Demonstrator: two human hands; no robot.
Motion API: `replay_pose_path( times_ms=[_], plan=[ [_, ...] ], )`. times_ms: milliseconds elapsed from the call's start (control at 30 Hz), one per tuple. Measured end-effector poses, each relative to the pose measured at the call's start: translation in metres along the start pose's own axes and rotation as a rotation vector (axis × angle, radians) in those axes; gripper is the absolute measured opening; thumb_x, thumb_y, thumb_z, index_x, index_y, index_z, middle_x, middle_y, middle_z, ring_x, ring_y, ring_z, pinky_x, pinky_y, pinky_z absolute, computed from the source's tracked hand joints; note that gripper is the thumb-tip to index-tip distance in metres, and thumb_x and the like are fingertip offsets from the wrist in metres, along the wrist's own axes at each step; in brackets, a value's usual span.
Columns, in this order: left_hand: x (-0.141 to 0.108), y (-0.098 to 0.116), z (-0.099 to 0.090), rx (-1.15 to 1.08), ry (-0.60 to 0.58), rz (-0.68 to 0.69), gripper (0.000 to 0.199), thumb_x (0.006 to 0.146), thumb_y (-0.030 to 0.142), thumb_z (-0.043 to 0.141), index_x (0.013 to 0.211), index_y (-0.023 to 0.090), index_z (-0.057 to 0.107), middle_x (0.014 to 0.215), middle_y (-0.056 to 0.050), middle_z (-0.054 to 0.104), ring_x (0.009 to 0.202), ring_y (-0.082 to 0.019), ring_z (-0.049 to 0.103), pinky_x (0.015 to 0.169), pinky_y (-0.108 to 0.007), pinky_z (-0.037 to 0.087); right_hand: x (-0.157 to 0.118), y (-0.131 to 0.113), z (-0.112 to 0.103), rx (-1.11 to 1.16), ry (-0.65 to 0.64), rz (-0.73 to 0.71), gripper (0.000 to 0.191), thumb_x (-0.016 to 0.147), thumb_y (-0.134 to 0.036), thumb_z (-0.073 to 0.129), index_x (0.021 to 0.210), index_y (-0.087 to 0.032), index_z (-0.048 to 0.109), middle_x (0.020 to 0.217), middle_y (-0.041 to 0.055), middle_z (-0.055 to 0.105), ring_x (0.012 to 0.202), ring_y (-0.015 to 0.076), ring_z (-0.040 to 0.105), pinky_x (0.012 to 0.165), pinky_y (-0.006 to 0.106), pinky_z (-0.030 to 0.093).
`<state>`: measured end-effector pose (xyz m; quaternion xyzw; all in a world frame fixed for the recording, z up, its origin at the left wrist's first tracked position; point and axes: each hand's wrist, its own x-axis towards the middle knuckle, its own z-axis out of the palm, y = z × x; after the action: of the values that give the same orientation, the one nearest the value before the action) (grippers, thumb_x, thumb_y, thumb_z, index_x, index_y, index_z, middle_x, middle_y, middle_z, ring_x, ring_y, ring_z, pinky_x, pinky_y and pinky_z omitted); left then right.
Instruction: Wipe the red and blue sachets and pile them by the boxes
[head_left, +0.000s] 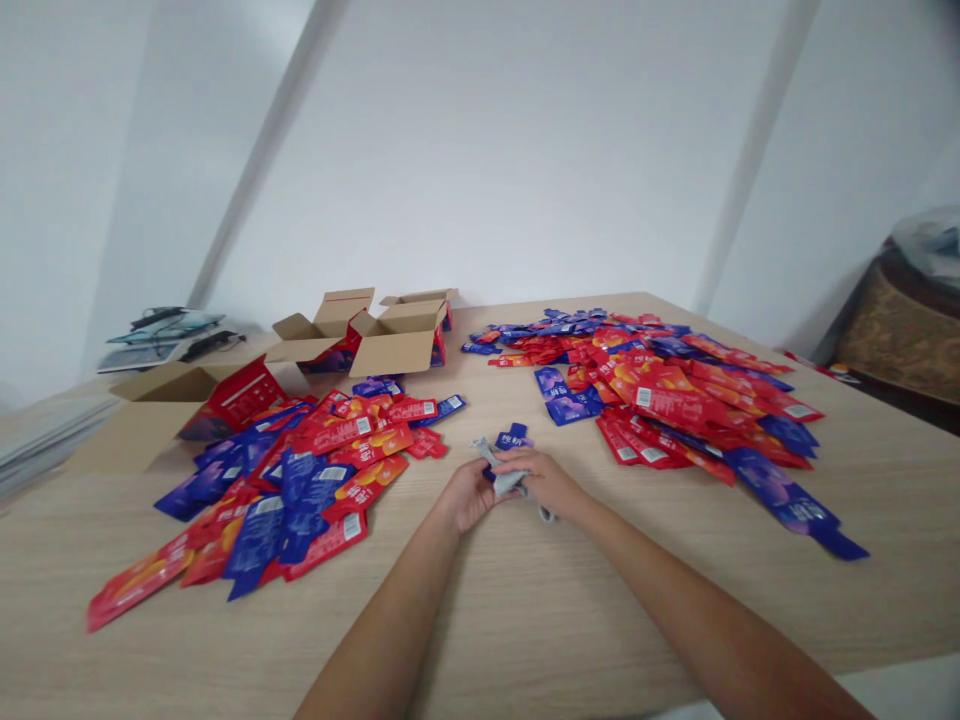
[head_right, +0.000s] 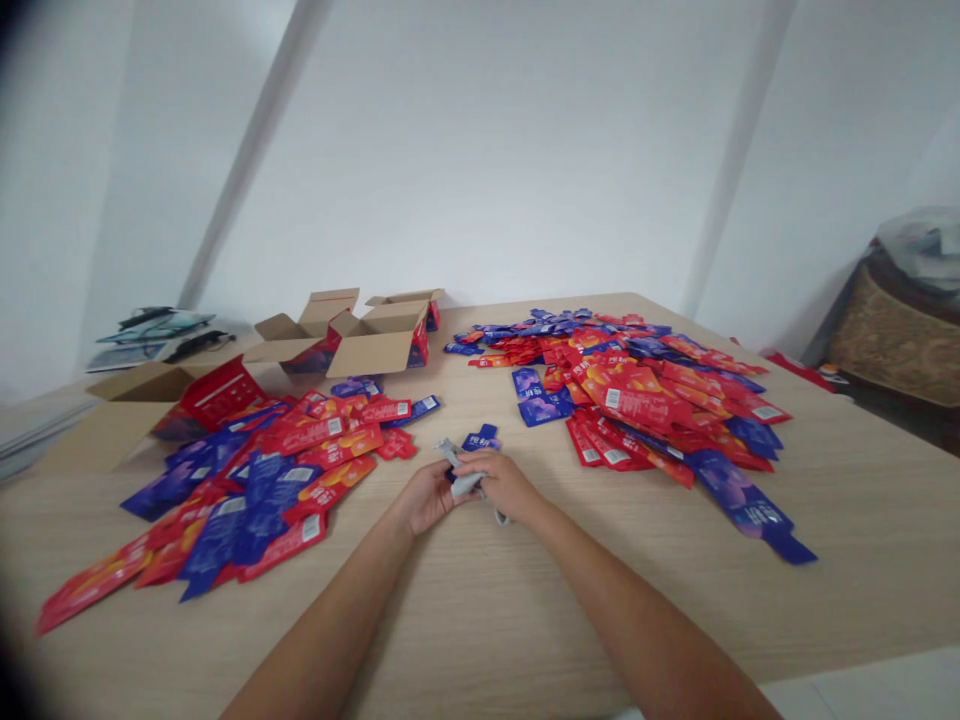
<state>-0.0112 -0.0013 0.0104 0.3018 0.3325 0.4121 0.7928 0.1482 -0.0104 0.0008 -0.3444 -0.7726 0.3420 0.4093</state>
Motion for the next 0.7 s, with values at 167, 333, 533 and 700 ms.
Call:
replay_pose_path(
  times_ms=[167,333,533,700],
  plan=[
    [0.001,0.001,0.006,0.085,-0.066,0.047,0.037,0.089,0.039,0.053,0.115,0.012,0.058,0.098,-0.010,0.068,0.079,-0.020,0.066,0.072,-0.029,0.053,-0.007,-0.012,-0.017,0.287,-0.180,0.059,0.042,0.051,-0.011,0.039,0.070,-0.020,0.075,0.077,0.0029,0.072,0.079,0.0182,0.064,0.079,0.032,0.049],
    [-0.002,0.001,0.008,0.456,-0.025,0.254,0.046,0.081,0.034,0.063,0.124,0.020,0.055,0.111,-0.010,0.065,0.088,-0.023,0.063,0.076,-0.035,0.051,-0.009,-0.024,-0.043,0.549,-0.066,0.113,0.030,0.051,-0.017,0.043,0.059,-0.018,0.072,0.064,0.0038,0.068,0.065,0.0175,0.061,0.064,0.028,0.048],
    [-0.001,-0.004,-0.002,1.342,0.147,0.695,0.053,0.064,0.002,0.057,0.113,0.020,0.059,0.114,-0.008,0.058,0.111,-0.026,0.049,0.100,-0.042,0.036,-0.007,-0.011,-0.048,0.499,0.663,0.182,0.035,0.065,-0.022,0.054,0.096,-0.019,0.069,0.087,0.0036,0.071,0.076,0.0201,0.064,0.069,0.033,0.050],
    [0.007,-0.014,-0.006,1.485,0.189,0.761,0.049,0.061,-0.005,0.048,0.105,0.015,0.051,0.105,-0.010,0.057,0.104,-0.023,0.052,0.092,-0.037,0.041,-0.006,-0.004,-0.004,-0.239,0.193,-0.004,0.053,0.068,-0.007,0.043,0.117,-0.016,0.062,0.125,0.0102,0.059,0.119,0.0214,0.047,0.105,0.041,0.033]
  ],
)
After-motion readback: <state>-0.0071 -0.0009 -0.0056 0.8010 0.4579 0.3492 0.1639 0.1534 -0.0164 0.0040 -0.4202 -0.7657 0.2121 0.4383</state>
